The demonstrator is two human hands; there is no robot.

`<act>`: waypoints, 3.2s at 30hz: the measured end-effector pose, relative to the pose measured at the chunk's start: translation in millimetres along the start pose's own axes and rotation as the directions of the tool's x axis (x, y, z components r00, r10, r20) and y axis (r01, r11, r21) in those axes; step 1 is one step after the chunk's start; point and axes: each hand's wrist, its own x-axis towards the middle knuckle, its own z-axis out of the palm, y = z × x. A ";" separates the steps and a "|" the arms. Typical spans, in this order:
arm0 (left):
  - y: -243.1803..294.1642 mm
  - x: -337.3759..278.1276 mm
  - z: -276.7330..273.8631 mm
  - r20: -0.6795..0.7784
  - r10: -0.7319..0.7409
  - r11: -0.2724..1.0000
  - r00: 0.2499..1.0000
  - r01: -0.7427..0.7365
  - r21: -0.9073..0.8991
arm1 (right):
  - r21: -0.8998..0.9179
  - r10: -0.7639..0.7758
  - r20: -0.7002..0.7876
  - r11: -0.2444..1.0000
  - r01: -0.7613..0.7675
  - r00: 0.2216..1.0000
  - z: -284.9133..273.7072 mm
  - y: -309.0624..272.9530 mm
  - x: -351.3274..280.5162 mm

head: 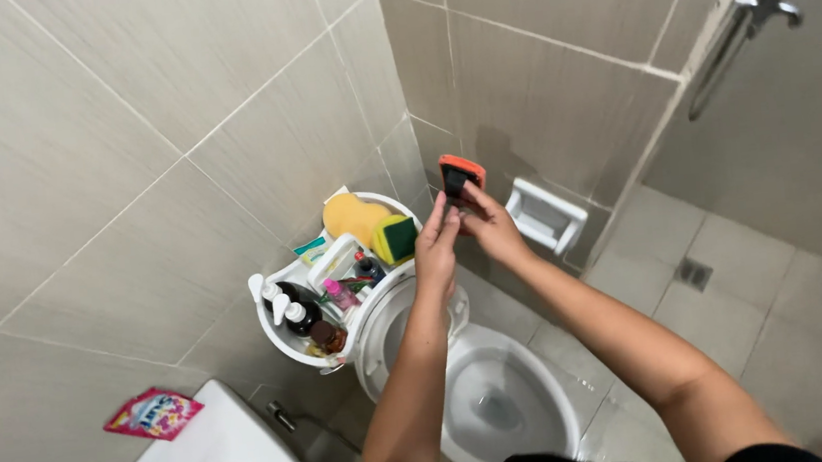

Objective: The person scrubs the tiled bathroom wall using a small orange and black scrubbing tool. After cleaning the wall, the person places the tool on the sink counter and proceeds to wash a blue plastic scoop under running water from the faucet.

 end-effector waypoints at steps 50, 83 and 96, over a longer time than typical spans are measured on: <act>24.0 -82.5 -25.2 -0.146 0.338 0.918 0.930 -0.291 0.270 | 0.203 -0.063 0.296 0.979 0.002 0.953 45.9 34.7 -1.7; 27.8 128.2 -6.1 -0.247 0.531 0.787 0.811 -0.364 0.497 | 0.184 -0.169 0.501 0.979 0.086 0.849 64.3 28.2 221.0; 57.5 232.2 -34.5 -0.286 0.606 0.681 0.743 -0.298 0.669 | 0.038 -0.218 0.483 0.973 0.229 0.848 127.5 6.3 321.1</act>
